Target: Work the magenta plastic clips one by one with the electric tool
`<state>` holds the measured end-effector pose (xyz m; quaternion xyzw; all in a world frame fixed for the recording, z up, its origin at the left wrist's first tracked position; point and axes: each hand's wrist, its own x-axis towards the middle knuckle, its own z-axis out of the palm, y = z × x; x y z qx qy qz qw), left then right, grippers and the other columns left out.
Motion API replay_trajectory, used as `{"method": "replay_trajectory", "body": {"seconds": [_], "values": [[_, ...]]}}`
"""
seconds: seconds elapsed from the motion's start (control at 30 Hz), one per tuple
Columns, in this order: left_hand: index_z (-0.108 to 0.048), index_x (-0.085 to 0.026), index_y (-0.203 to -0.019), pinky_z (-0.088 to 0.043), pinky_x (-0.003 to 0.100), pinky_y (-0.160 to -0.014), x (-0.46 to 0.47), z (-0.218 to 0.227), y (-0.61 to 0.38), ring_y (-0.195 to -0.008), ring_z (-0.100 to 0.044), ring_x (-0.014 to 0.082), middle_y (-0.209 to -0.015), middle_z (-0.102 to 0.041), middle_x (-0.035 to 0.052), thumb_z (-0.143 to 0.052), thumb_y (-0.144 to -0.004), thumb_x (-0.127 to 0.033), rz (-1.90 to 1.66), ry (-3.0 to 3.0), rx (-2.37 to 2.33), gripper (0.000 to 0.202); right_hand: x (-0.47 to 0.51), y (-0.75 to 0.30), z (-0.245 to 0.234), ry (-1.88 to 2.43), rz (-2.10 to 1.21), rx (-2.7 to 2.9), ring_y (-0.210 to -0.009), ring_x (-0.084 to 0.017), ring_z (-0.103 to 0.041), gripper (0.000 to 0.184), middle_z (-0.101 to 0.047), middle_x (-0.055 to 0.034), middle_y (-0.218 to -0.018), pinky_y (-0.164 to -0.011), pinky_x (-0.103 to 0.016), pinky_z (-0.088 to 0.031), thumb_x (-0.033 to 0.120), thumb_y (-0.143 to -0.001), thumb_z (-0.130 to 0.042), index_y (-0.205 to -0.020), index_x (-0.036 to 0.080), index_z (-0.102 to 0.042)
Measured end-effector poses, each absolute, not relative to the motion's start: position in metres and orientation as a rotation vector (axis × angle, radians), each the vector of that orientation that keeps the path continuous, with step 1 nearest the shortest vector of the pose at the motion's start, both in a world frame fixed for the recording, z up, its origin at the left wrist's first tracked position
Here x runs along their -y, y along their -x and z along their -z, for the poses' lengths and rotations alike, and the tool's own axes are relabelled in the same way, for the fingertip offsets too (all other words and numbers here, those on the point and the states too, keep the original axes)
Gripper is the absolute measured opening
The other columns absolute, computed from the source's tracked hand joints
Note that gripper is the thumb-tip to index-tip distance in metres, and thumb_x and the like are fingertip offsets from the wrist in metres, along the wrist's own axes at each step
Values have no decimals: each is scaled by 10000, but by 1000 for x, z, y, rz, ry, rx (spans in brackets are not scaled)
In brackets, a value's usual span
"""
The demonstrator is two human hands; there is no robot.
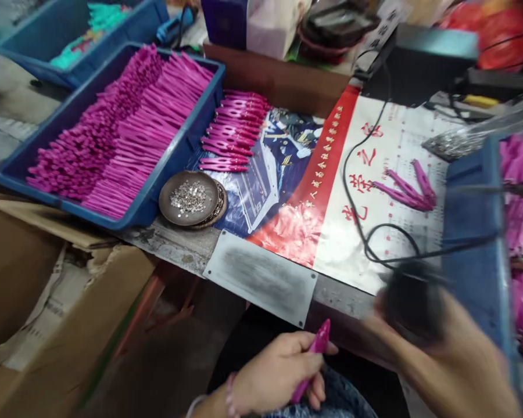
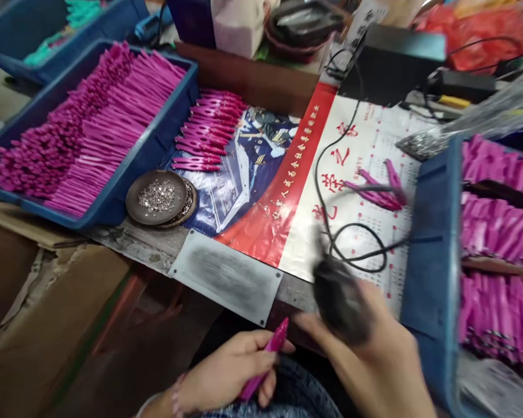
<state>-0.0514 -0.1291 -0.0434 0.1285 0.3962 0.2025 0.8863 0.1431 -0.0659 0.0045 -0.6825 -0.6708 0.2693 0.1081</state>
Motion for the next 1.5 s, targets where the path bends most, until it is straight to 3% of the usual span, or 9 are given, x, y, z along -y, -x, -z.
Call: {"method": "replay_trajectory", "body": {"seconds": [0.07,0.23,0.3,0.43,0.53,0.83,1.03,1.23,1.5], "values": [[-642,-123,-1140,-388,224,-590,123,31,61,-576,-558,96,-700,-607,8,-668,-791,-488,-497,-267,-840,506,41,-133,6,2050,-581,2194,-810,-329,-663,451,-670,-113,-906,-629,-382,-498,515,-787,-678,-1058,174,-565],[-728,-120,-803,-380,209,-621,101,6,63,-689,-497,105,-748,-587,21,-747,-755,-323,-864,-463,-1091,209,16,-112,23,1971,-407,2380,-942,-420,-613,401,-644,-186,-966,-746,-503,-489,370,-787,-724,-1069,118,-588],[-707,-122,-773,-354,204,-554,92,3,61,-592,-433,84,-659,-527,-9,-723,-782,-333,-925,-514,-1125,212,29,-109,20,1872,-469,2324,-985,-382,-601,364,-634,-170,-1028,-819,-501,-476,374,-848,-656,-1116,139,-584],[-653,-126,-753,-318,204,-498,83,5,59,-500,-384,66,-593,-455,-34,-623,-866,-364,-923,-614,-1158,265,68,-103,7,1316,-1452,1972,-829,-202,-616,275,-645,-45,-876,-759,-305,-481,384,-989,-427,-887,212,-617],[-595,-134,-668,-317,211,-507,85,9,58,-495,-392,66,-595,-419,-39,-570,-899,-372,-859,-751,-1159,333,86,-97,6,1175,-1809,1623,-744,-171,-581,325,-634,-17,-772,-716,-268,-451,390,-973,-467,-753,194,-606],[-475,-159,-574,-304,247,-578,99,15,64,-631,-375,109,-664,-363,-25,-512,-921,-335,-635,-1018,-1208,391,101,-96,34,1184,-2008,1384,-618,-126,-455,326,-572,10,-630,-624,-248,-367,333,-824,-631,-576,172,-495],[-474,-168,-596,-310,269,-630,101,10,69,-652,-373,123,-672,-369,-26,-487,-921,-317,-520,-1100,-1175,358,108,-103,43,1157,-2154,1315,-633,-125,-426,342,-536,7,-630,-610,-253,-332,397,-793,-682,-597,143,-564],[-433,-176,-586,-302,274,-637,99,10,66,-662,-383,129,-667,-373,-24,-484,-911,-307,-473,-1171,-1182,354,104,-104,49,1090,-2290,1255,-554,-82,-231,459,-322,64,-555,-510,-254,-181,498,-811,-657,-568,163,-459],[-466,-167,-580,-286,271,-625,99,-1,74,-657,-377,121,-642,-372,-29,-495,-896,-276,-369,-1289,-1082,335,109,-111,44,993,-2353,1283,-541,-72,-248,439,-345,64,-556,-508,-249,-188,474,-789,-687,-568,157,-478]]}}
